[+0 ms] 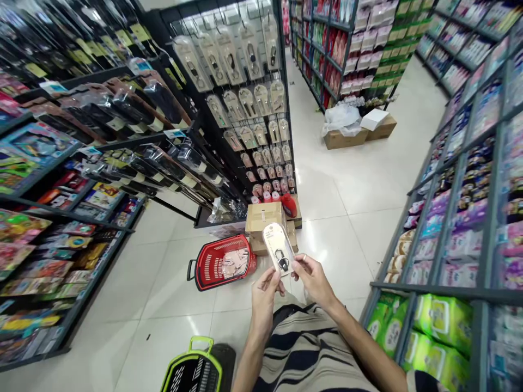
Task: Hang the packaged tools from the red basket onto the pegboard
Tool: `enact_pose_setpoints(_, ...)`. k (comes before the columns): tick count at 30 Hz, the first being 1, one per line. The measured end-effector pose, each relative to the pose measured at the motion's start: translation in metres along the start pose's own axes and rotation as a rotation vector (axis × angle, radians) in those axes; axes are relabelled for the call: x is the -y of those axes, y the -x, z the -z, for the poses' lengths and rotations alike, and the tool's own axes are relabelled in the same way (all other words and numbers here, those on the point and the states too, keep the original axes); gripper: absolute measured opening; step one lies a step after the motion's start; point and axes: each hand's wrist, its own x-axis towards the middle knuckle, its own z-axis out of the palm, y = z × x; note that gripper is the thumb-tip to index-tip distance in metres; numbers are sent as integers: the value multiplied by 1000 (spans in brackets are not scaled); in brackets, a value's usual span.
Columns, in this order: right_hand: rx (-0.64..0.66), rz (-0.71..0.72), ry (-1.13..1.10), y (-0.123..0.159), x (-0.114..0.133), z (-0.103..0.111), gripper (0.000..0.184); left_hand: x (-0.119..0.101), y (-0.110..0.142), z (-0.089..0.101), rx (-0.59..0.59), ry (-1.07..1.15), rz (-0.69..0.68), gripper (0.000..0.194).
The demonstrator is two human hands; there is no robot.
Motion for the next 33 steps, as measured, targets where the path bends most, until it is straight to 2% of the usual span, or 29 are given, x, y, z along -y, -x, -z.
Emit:
enact_pose_setpoints(5, -10, 22, 29, -4, 0, 23, 36, 12, -9, -13, -12, -47, 3, 44)
enact_pose_setpoints(9, -3, -24, -47, -1, -11, 31, 38, 17, -5, -17, -8, -107, 5, 42)
enact_pose_setpoints(14, 36, -78, -70, 1, -20, 38, 40, 27, 6, -24, -79, -93, 51, 44)
enact_pose_setpoints(20, 140, -66, -39, 3, -21, 38, 39, 34, 18, -17, -140, -37, 23, 48)
enact_pose_setpoints(24, 262, -61, -138, 7, -23, 37, 54, 34, 24, -10, -203, 99, 18, 49)
enact_pose_setpoints(26, 261, -65, -160, 7, -24, 38, 53, 33, 24, -8, -239, 164, -1, 48)
enact_pose_setpoints(30, 173, -56, -183, 9, -24, 42, 34, 29, 21, -5, -271, 193, -45, 40)
enact_pose_setpoints(33, 201, -53, -195, 12, -24, 44, 37, 28, 19, -7, -250, 143, -54, 36)
